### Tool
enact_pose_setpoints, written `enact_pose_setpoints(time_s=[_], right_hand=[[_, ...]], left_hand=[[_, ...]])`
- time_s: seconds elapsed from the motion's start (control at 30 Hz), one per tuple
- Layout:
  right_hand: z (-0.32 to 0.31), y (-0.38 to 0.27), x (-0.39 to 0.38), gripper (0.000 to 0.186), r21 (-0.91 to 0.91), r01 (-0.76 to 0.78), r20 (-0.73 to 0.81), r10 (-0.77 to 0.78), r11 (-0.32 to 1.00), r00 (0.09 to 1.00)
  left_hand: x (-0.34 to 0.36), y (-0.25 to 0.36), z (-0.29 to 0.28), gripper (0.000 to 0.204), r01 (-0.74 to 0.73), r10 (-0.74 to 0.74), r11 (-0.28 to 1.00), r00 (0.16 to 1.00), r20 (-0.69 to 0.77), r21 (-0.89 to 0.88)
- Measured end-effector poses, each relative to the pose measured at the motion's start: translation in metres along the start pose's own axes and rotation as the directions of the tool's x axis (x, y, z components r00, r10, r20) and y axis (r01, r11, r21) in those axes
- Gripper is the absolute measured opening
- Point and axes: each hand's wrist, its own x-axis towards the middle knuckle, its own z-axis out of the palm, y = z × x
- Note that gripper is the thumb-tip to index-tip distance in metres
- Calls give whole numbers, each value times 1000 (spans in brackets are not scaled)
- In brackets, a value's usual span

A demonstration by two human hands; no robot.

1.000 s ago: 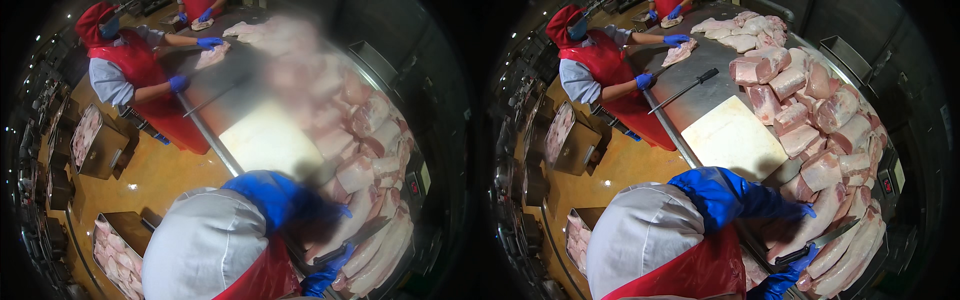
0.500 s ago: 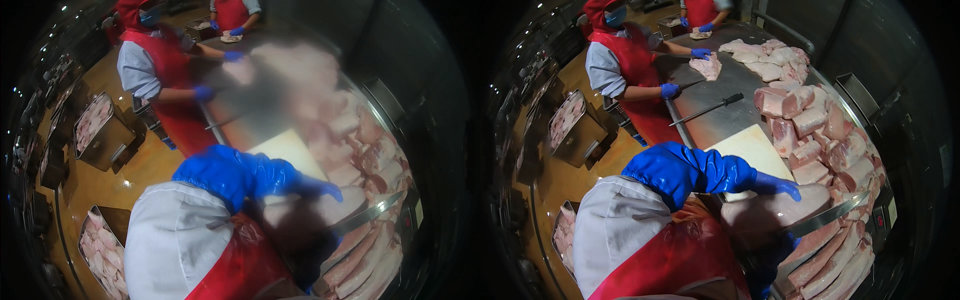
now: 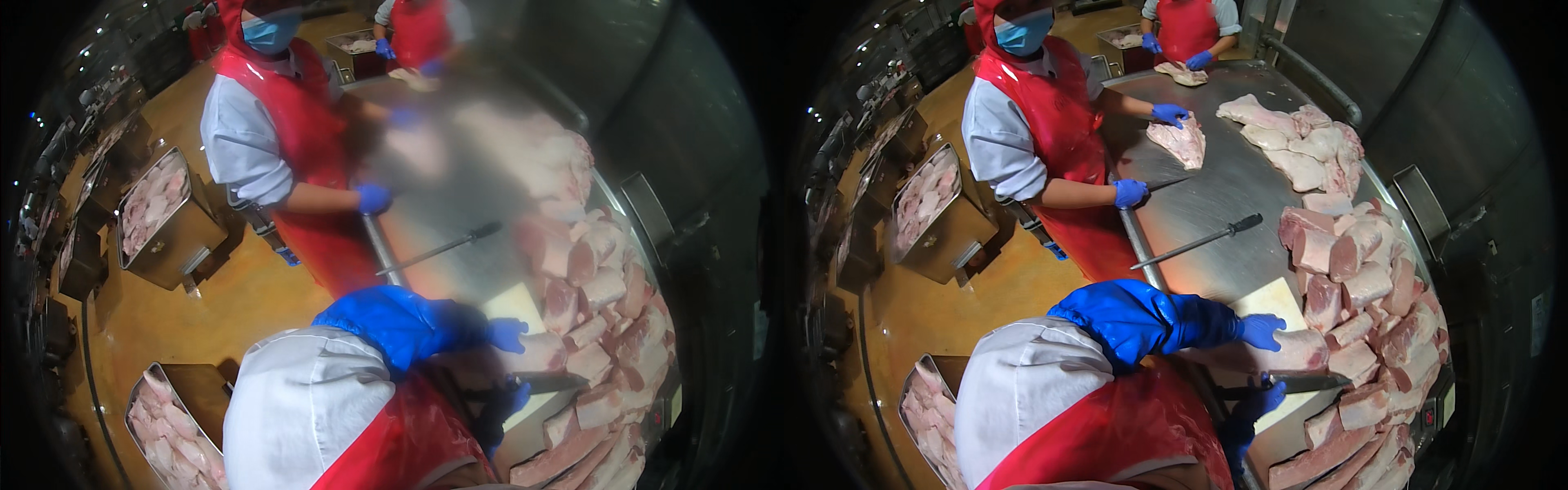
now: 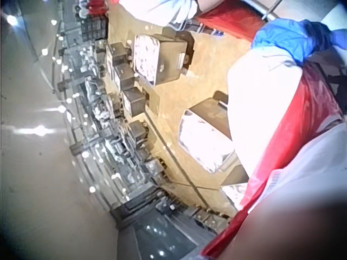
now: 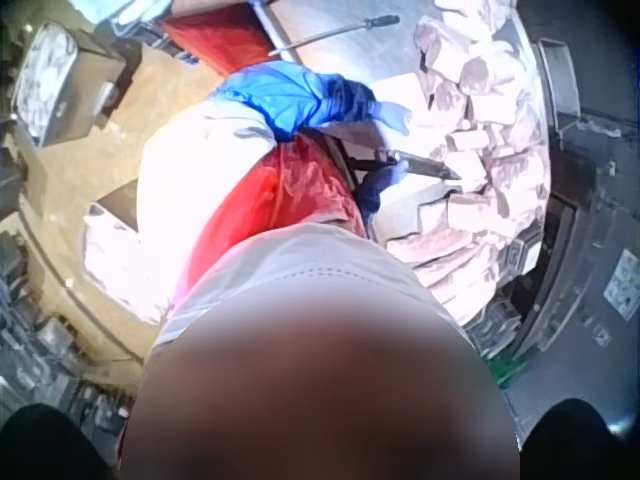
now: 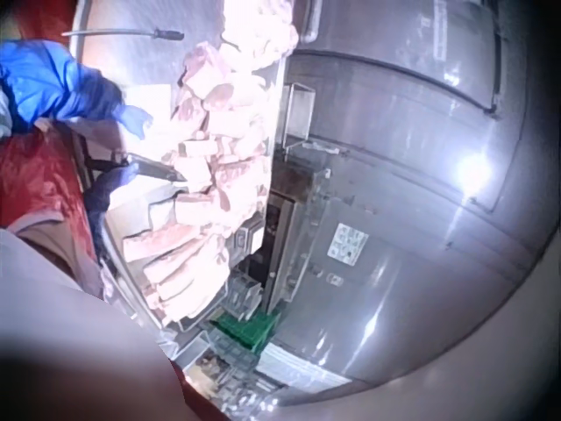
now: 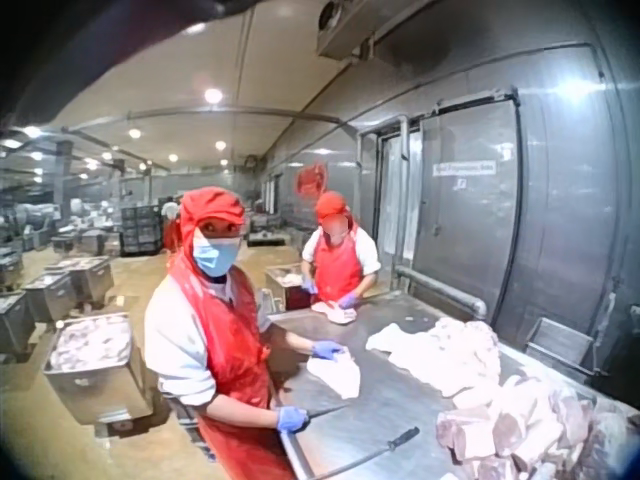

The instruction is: The person repeatedly picks up pieces of raw meat from a stainless steel table, places them on a white cutting board, and cuts them with a knife. The cut pieces are then moved to a metal tray. The task continues with multiple pieces of meat handled one at a time.

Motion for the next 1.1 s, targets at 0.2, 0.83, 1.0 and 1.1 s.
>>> enact_pose_setpoints(time_s=[0.2, 0.83, 1.0, 1.1], right_hand=[[-60, -9, 15, 50, -135, 98, -203, -124, 986, 971], [-78, -66, 48, 38, -128, -48, 140, 66, 991, 988], [-117, -65, 46, 32, -308, 41, 81, -17, 951, 997], [-158, -26, 79, 33, -507, 362, 210, -295, 782, 932]], left_hand=[[-118, 37, -80, 79, -154, 145, 973, 987, 62, 170], [-27, 77, 39, 133, -24, 35, 899, 999, -18, 437], [-3, 94, 41, 134, -45, 46, 937, 999, 6, 348], [3, 92, 47, 135, -107, 131, 895, 991, -27, 433]])
